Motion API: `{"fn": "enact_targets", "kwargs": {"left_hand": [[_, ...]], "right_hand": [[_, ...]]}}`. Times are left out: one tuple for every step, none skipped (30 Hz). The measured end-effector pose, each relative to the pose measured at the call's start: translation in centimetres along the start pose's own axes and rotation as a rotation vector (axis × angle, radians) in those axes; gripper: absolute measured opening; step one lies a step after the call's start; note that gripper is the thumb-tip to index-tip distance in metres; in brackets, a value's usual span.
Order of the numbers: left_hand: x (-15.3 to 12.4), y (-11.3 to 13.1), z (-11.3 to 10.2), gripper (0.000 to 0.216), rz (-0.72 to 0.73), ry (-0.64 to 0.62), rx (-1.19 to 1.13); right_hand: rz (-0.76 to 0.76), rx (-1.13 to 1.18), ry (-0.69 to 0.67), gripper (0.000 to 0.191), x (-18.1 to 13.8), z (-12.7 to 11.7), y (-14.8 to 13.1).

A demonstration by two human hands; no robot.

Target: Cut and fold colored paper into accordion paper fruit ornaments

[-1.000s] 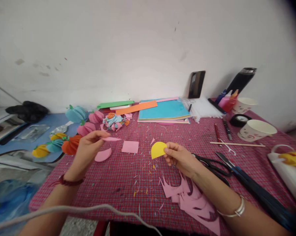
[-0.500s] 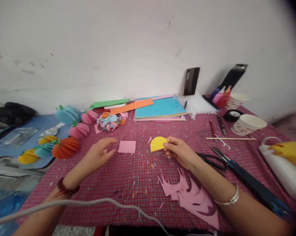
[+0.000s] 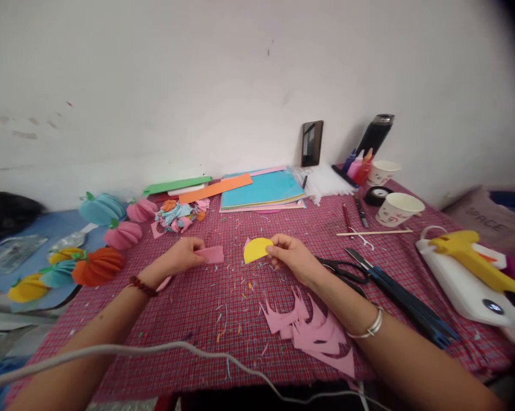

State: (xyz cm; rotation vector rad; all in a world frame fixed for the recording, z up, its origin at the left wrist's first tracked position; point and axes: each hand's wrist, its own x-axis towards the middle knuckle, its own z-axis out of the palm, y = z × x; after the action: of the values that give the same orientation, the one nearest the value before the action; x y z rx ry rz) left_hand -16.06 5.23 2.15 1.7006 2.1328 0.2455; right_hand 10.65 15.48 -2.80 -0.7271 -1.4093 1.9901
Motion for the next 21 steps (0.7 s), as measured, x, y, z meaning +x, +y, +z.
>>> {"fn": "enact_targets", "kwargs": {"left_hand": [[-0.2, 0.7, 0.0, 0.013, 0.016, 0.014, -0.061], [-0.2, 1.5, 0.0, 0.014, 0.041, 0.033, -0.139], [-0.1, 2.4, 0.2, 0.014, 0.072, 0.056, -0.228], [0.2, 3.4, 0.5, 0.014, 0.106, 0.078, -0.319], [0.6, 4.4, 0.9, 0.015, 0.138, 0.096, -0.4], [1.1, 5.4, 1.4, 0.016, 0.166, 0.107, -0.457], [1.7, 6.3, 2.0, 0.017, 0.191, 0.11, -0.484], [2.3, 7.1, 2.6, 0.017, 0.214, 0.11, -0.504], [3.0, 7.8, 3.3, 0.017, 0.235, 0.101, -0.522], [3.6, 8.2, 3.9, 0.017, 0.257, 0.085, -0.537], [4.0, 8.4, 4.4, 0.016, 0.276, 0.069, -0.551], [4.4, 8.4, 4.8, 0.014, 0.294, 0.054, -0.563], [4.7, 8.3, 5.1, 0.013, 0.308, 0.04, -0.575], [4.8, 8.1, 5.3, 0.012, 0.316, 0.025, -0.587], [4.8, 7.9, 5.5, 0.013, 0.321, 0.01, -0.602], [4.8, 7.7, 5.6, 0.016, 0.322, -0.006, -0.621], [4.6, 7.6, 5.7, 0.019, 0.318, -0.022, -0.643], [4.5, 7.5, 5.8, 0.021, 0.31, -0.028, -0.662], [4.3, 7.5, 6.0, 0.02, 0.293, -0.012, -0.671], [4.2, 7.6, 6.2, 0.018, 0.271, 0.024, -0.669], [4.2, 7.7, 6.4, 0.015, 0.246, 0.069, -0.661]], "right_hand": [[-0.019, 0.009, -0.002, 0.027, 0.0, 0.0, -0.1], [-0.048, 0.013, -0.002, 0.025, 0.0, 0.0, -0.2], [-0.089, 0.008, 0.001, 0.022, 0.0, 0.0, -0.3], [-0.144, -0.013, 0.008, 0.018, 0.1, -0.1, -0.4], [-0.209, -0.053, 0.019, 0.014, 0.2, -0.2, -0.5], [-0.277, -0.111, 0.033, 0.011, 0.4, -0.4, -0.6], [-0.34, -0.184, 0.047, 0.008, 0.6, -0.6, -0.6], [-0.395, -0.268, 0.065, 0.007, 0.8, -0.9, -0.5], [-0.434, -0.356, 0.087, 0.007, 1.0, -1.2, -0.5], [-0.459, -0.436, 0.113, 0.009, 1.2, -1.4, -0.4], [-0.472, -0.502, 0.142, 0.012, 1.5, -1.7, -0.2], [-0.478, -0.556, 0.169, 0.014, 1.7, -2.0, 0.0], [-0.476, -0.607, 0.193, 0.015, 1.9, -2.2, 0.2], [-0.467, -0.657, 0.211, 0.016, 2.1, -2.3, 0.4], [-0.453, -0.703, 0.226, 0.017, 2.2, -2.4, 0.6], [-0.435, -0.742, 0.239, 0.017, 2.3, -2.4, 0.8], [-0.415, -0.777, 0.249, 0.017, 2.4, -2.4, 1.0], [-0.395, -0.811, 0.257, 0.016, 2.4, -2.4, 1.2], [-0.379, -0.846, 0.258, 0.016, 2.4, -2.3, 1.3], [-0.368, -0.884, 0.253, 0.016, 2.3, -2.2, 1.4], [-0.358, -0.93, 0.246, 0.015, 2.3, -2.1, 1.4]]}}
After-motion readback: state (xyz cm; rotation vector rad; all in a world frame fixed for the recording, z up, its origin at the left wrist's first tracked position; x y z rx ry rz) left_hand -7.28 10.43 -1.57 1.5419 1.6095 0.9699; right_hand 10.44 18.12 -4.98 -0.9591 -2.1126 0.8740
